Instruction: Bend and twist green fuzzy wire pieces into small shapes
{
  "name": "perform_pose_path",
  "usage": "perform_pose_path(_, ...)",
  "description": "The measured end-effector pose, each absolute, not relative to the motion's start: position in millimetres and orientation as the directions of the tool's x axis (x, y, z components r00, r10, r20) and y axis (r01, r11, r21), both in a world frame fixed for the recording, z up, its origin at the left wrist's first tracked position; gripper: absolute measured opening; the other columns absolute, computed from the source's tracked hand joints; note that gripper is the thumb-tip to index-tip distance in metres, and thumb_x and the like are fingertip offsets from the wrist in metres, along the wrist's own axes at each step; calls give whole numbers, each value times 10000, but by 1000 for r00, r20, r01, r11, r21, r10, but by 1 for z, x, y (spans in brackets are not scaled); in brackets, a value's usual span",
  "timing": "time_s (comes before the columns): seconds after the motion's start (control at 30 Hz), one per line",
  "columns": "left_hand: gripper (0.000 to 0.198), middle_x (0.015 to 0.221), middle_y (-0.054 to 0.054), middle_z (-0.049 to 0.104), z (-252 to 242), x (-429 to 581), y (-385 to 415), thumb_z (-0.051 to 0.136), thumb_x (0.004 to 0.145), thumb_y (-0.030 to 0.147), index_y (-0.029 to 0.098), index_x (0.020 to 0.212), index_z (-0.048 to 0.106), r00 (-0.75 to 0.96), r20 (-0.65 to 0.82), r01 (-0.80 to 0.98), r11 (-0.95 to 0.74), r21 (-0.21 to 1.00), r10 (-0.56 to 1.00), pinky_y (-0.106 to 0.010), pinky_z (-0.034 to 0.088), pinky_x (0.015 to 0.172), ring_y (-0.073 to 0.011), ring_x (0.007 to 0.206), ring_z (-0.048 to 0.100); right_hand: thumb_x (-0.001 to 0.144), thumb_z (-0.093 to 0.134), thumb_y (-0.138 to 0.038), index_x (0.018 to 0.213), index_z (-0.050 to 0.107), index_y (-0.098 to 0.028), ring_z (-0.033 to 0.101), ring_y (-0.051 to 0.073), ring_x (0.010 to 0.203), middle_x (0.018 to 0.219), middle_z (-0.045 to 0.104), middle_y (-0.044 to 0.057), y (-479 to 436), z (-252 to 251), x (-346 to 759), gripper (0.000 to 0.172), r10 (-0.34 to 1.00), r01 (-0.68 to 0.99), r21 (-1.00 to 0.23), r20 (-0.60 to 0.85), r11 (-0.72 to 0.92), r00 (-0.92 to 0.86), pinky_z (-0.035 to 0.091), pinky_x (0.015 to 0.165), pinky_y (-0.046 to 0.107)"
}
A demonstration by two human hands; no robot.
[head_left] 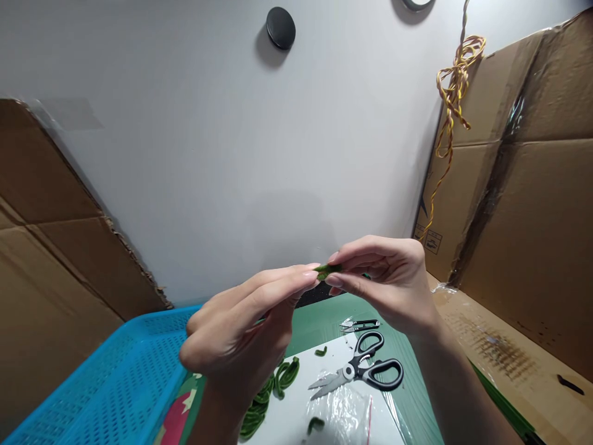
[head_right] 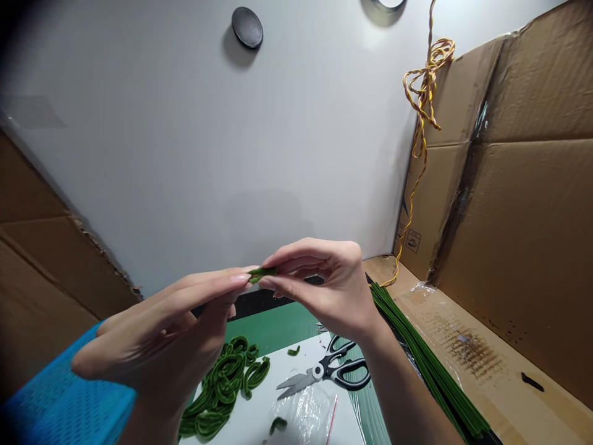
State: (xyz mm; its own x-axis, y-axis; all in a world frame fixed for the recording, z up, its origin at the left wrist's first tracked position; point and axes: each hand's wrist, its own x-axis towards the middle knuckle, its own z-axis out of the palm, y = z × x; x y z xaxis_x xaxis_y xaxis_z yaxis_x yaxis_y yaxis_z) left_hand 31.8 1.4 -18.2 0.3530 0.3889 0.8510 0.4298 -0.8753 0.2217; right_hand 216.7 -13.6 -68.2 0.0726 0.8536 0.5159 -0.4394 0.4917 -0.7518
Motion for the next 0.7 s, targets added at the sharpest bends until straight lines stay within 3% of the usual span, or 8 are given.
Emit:
perform_pose_path(0.23,439,1052,89,816,-20,29,1,753,854,-87,295,1061,814,358,841,424,-873,241,406,-265,650,715,-112,886,796,787,842,76,1034,825,-180,772,130,789,925,774,24,-13,-68,216,357,858,-446,-755,509,481,64,680,744,167)
perform_pose_path(0.7,329,1002,56,822,-19,30,0,789,878,-7,287,1025,804,351,854,462,-864,200,385,-268,691,668,-139,775,798,788,875,18,1028,819,-150,757,130,740,905,768,35,-14,-66,215,299,869,-468,-754,491,461,65,688,700,173)
